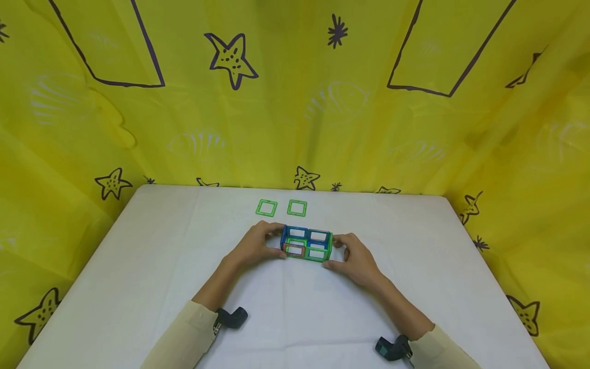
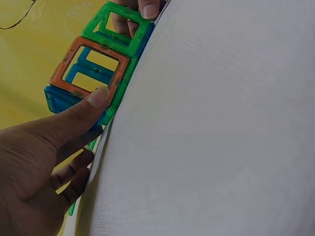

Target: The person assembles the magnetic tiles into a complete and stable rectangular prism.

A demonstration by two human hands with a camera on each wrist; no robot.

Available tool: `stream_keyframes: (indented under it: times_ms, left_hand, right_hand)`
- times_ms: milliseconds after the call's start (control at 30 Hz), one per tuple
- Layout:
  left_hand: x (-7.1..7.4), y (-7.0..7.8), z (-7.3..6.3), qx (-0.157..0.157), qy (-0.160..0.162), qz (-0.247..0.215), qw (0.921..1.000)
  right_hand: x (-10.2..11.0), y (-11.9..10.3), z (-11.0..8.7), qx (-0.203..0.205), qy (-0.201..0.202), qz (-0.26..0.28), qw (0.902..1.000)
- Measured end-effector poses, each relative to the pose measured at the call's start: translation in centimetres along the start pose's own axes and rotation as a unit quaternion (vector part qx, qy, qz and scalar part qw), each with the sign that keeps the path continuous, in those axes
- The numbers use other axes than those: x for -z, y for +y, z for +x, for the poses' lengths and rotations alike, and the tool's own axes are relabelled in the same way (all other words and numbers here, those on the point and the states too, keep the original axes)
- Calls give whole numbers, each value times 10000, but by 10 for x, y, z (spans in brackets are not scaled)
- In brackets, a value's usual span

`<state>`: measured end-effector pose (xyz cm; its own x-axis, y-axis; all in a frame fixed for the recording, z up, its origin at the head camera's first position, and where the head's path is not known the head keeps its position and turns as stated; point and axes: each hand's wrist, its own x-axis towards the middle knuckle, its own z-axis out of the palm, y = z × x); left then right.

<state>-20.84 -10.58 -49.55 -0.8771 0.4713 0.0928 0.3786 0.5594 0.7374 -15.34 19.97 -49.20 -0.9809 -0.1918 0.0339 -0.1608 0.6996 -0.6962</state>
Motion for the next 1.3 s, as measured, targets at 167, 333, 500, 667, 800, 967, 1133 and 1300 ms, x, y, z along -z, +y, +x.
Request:
stream_keyframes:
  times_ms: [167,333,500,667,800,967,1133,1300]
  left_hand:
    - [0,1,2,-27,-62,-4,10000]
    - [3,2,4,95,-184,20,9998]
    - [8,3,3,419,-235,-67,9988]
    - [15,3,2,467,-195,-141,9986]
    - [19,0,2,439,32,-158,9989]
    - [24,-5,4,378,517,-91,9979]
    - [31,-8,9,451,932,60,9946]
    - [37,-17,17,769,1033,334,9911]
  right_hand:
    - [0,0,-1,-12,27,14,10000]
    - [1,0,-1,-21,43,44,10000]
    - [0,1,-1,-50,38,62,10000]
    - [-1,1,-1,-8,43,57,10000]
    - [-1,2,0,-2,42,57,10000]
    - [-2,2,-1,-36,30,57,10000]
    - [-2,1,-2,-83,47,70,9999]
    - [-3,2,-2,-81,47,79,9999]
